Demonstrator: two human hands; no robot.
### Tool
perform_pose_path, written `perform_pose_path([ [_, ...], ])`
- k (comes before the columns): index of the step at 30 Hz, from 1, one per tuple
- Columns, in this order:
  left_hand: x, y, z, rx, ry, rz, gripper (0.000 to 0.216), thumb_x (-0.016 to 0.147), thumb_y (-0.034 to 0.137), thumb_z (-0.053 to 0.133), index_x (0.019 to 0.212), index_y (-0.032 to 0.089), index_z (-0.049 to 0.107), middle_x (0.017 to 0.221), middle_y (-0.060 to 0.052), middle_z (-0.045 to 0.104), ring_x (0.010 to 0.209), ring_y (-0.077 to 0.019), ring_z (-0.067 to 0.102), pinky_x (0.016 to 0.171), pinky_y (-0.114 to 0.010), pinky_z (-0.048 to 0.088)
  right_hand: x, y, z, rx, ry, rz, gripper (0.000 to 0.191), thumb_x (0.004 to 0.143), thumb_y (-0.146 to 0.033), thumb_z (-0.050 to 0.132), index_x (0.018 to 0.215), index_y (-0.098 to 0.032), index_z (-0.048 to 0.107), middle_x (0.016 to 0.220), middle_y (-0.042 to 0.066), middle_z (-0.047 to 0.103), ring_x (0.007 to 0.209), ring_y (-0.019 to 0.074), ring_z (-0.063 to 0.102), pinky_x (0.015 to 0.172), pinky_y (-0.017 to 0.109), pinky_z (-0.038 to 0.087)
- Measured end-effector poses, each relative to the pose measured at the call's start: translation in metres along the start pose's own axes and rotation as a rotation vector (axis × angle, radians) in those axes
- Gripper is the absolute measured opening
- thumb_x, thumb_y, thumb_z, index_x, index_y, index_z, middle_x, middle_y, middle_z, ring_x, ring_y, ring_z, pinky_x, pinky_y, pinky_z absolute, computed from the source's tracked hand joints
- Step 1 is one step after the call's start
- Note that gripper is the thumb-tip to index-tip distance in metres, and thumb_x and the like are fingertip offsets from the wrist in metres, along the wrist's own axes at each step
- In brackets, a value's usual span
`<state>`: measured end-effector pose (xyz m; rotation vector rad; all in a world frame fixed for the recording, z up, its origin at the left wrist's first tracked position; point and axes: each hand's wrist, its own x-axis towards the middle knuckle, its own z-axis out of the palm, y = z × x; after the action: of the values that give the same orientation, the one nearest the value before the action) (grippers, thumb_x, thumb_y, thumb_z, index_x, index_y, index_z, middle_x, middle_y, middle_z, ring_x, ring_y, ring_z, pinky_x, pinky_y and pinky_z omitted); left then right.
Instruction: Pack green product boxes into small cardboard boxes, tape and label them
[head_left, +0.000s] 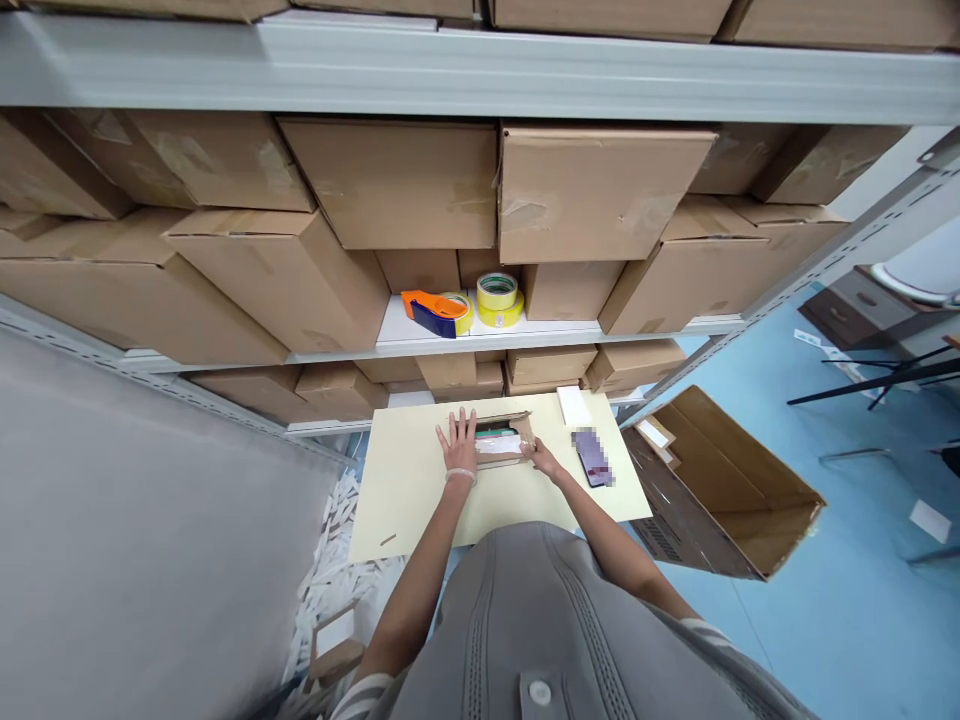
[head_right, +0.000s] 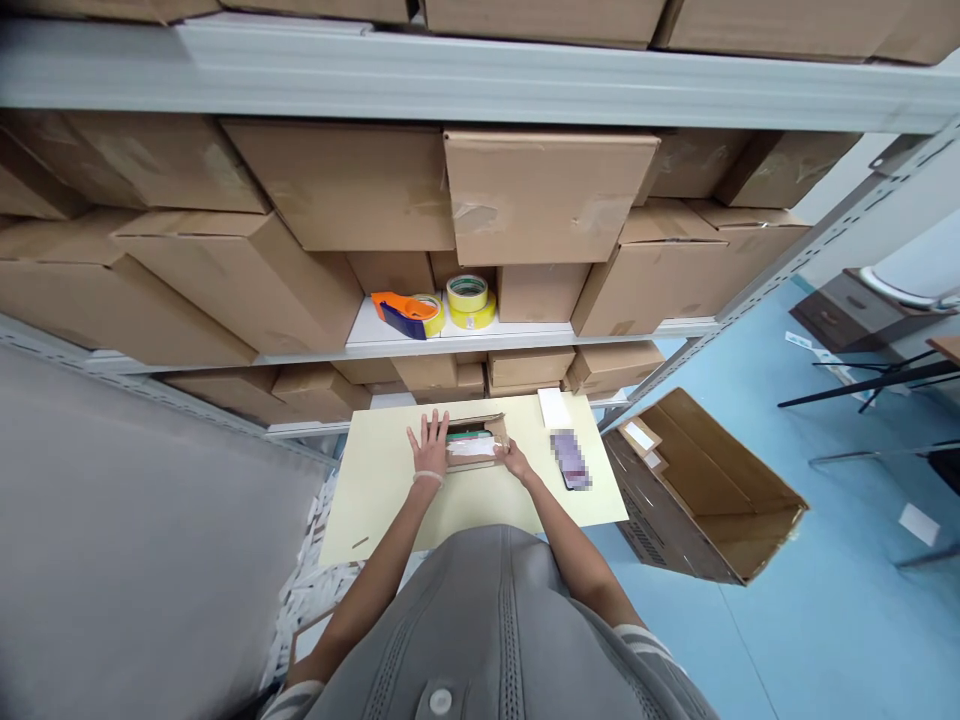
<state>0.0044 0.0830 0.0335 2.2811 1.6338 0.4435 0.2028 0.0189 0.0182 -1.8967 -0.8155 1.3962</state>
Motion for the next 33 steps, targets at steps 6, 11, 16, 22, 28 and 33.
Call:
perform_pose_path([
  [6,-0.030,-0.006,0.032,-0.010,-0.036,0.006,0.060,0.091,0.014,0.028,0.151,0.023,0.026,0.156,-0.008,0.029,0.147,-0.0263,0.013,0.116,-0.061,-0.002,-0.001,0.010,0.003,-0.007,0.029,-0.019,0.052,0.083,-0.045,0.056,0.129,-0.021,0.048,0.129,0.010,0.059,0.119,0.0261,0.055,0.095,0.043,0.047],
  [11,-0.042,-0.006,0.046,-0.032,-0.048,0.059,0.058,0.095,0.036,0.034,0.151,0.021,0.026,0.157,-0.008,0.025,0.147,-0.0263,0.014,0.118,-0.055,0.001,-0.004,0.013,0.005,-0.038,0.063,-0.055,0.050,0.084,-0.043,0.055,0.129,-0.021,0.050,0.127,0.010,0.061,0.114,0.0245,0.059,0.095,0.041,0.048],
  [16,-0.041,-0.009,0.050,-0.023,-0.057,0.094,0.063,0.093,0.040,0.038,0.151,0.019,0.024,0.158,-0.008,0.023,0.147,-0.0256,0.014,0.120,-0.051,0.002,-0.006,-0.007,0.010,-0.141,0.205,-0.074,0.058,0.081,-0.033,0.057,0.134,-0.012,0.046,0.131,0.020,0.055,0.123,0.0328,0.052,0.105,0.047,0.039],
  [22,-0.035,-0.008,0.051,-0.027,-0.026,0.088,0.063,0.092,0.032,0.042,0.151,0.021,0.023,0.158,-0.007,0.024,0.147,-0.0252,0.013,0.120,-0.051,0.001,-0.020,-0.114,0.017,-0.427,0.416,-0.697,0.053,0.090,-0.027,0.042,0.142,-0.018,0.037,0.139,0.014,0.047,0.130,0.0280,0.043,0.108,0.043,0.036],
  [28,-0.036,-0.008,0.051,-0.031,-0.022,0.081,0.068,0.090,0.028,0.044,0.152,0.022,0.019,0.159,-0.006,0.021,0.147,-0.0255,0.013,0.120,-0.052,0.002,-0.012,-0.256,0.039,-0.571,0.332,-1.166,0.046,0.095,-0.032,0.037,0.138,-0.016,0.040,0.137,0.014,0.049,0.128,0.0264,0.043,0.108,0.044,0.034],
  [33,-0.040,-0.012,0.057,0.012,-0.002,0.088,0.069,0.090,0.027,0.044,0.153,0.023,0.014,0.159,-0.004,0.020,0.147,-0.0251,0.013,0.120,-0.052,0.006,0.024,-0.310,0.072,-0.714,0.306,-1.155,0.045,0.097,-0.041,0.037,0.126,-0.010,0.051,0.122,0.019,0.058,0.117,0.0301,0.050,0.101,0.046,0.038],
])
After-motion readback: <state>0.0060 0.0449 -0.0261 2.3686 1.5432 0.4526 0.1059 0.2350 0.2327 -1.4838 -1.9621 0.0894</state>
